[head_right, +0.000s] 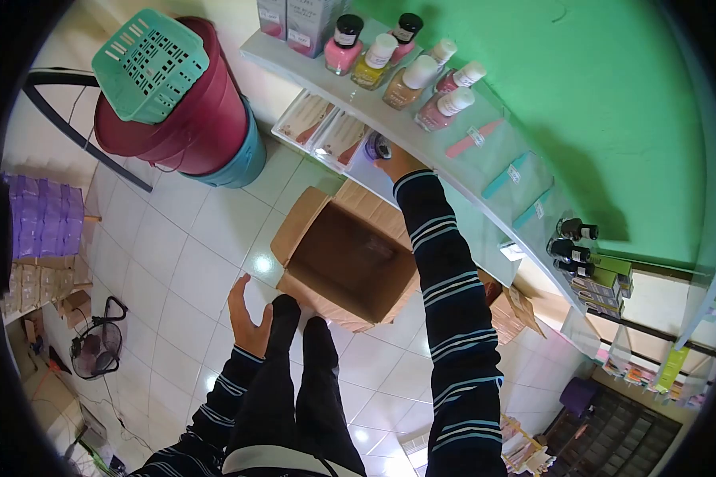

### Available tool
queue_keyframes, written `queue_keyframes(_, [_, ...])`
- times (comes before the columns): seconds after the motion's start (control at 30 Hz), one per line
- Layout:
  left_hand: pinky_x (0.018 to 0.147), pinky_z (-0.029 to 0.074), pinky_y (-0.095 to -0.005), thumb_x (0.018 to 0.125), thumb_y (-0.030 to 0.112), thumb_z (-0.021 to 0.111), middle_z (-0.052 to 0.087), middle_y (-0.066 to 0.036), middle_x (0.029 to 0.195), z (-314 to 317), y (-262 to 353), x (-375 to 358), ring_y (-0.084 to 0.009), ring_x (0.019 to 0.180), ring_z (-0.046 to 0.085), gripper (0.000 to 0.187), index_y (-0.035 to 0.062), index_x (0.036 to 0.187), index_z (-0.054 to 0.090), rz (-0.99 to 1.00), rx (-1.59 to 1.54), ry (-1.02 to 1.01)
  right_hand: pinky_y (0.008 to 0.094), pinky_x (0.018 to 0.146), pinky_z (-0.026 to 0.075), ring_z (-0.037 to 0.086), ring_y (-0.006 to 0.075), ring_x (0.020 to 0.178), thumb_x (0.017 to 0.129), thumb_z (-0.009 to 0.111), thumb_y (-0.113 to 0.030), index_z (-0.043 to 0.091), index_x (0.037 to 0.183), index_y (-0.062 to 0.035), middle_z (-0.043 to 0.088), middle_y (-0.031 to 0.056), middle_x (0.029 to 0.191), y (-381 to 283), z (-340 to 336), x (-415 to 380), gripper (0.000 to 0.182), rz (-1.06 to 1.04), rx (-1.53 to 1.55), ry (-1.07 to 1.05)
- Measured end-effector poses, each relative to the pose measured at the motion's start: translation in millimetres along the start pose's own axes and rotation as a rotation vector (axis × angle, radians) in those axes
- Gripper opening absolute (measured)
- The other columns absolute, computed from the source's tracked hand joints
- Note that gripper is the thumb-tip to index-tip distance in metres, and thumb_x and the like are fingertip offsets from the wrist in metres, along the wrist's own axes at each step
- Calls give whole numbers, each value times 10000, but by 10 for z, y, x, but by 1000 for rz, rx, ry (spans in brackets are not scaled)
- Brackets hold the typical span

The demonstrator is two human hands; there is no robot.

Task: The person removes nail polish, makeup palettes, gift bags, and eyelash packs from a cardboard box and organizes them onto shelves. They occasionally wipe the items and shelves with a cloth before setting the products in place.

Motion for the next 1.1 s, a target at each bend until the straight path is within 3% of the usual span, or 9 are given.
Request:
queue_keyframes(0.2, [955,273,-384,729,143,574,400,-169,1195,6,-143,19,-307,1125,365,538,-7,1193,347,-46,19,0,361,806,403,517,283,938,483,783,-211,505,985,-100,555,97,985,49,37,19,584,19,-56,-26])
queue_keyframes(0.47, [997,167,-459,721,337,616,221,-238,1310,405,501,1089,-415,1223,165,796,-36,1284,195,251,-67,98,377,710,450,565,274,847,460,776,-237,547,938,-129,602,95,871,-75,37,87,542,-8,-174,-52])
queue_keyframes(0.57, [1004,160,-434,698,344,645,197,-227,1327,560,697,1424,-380,1246,145,843,-24,1294,177,297,-22,128,380,714,448,563,277,856,463,777,-242,542,956,-128,596,97,888,-99,39,83,557,-23,-171,-78])
queue_keyframes(0.63, [1003,146,-470,719,381,607,145,-268,1329,576,801,1502,-438,1233,117,834,-52,1285,174,354,-80,140,382,715,446,561,278,862,466,779,-248,538,971,-125,590,99,908,-115,51,65,574,-24,-166,-110])
queue_keyframes(0.77, [1003,144,-469,722,361,610,165,-253,1330,556,716,1321,-419,1241,120,822,-48,1287,175,354,-85,163,392,716,451,553,298,865,494,783,-254,535,1022,-105,548,113,1000,-246,-202,-124,603,-71,-163,108])
queue_keyframes(0.87, [1011,159,-411,726,281,631,219,-219,1320,531,412,976,-351,1242,179,781,-30,1288,187,265,-104,149,354,697,462,559,274,840,598,723,-186,550,1021,-87,555,105,984,-273,-512,-827,468,94,204,395])
queue_keyframes(0.93, [1001,191,-399,734,194,612,242,-222,1306,616,79,600,-355,1220,226,717,-40,1277,206,164,-160,99,338,688,464,565,259,823,646,676,-154,573,988,-91,560,98,959,-63,-35,-1534,363,349,344,353])
queue_keyframes(1.03, [960,276,-389,731,48,566,367,-224,1217,849,-380,-146,-352,1135,359,584,-53,1232,283,35,-199,-43,351,700,464,577,259,791,676,626,-124,571,991,-100,558,92,956,107,1389,-2325,320,347,243,100])
queue_keyframes(1.1, [911,341,-375,718,11,554,448,-215,1132,1125,-647,-663,-333,1048,449,514,-50,1183,344,69,-213,-133,395,643,489,590,297,729,701,588,-94,522,1067,-92,510,103,1072,470,2527,-2754,372,432,169,-192])
Point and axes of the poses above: each hand's wrist, its own x-axis towards the middle knuckle, its own z-axis out of the palm, y = z × x, the point moved 8 cm from there along x, towards the middle knuckle
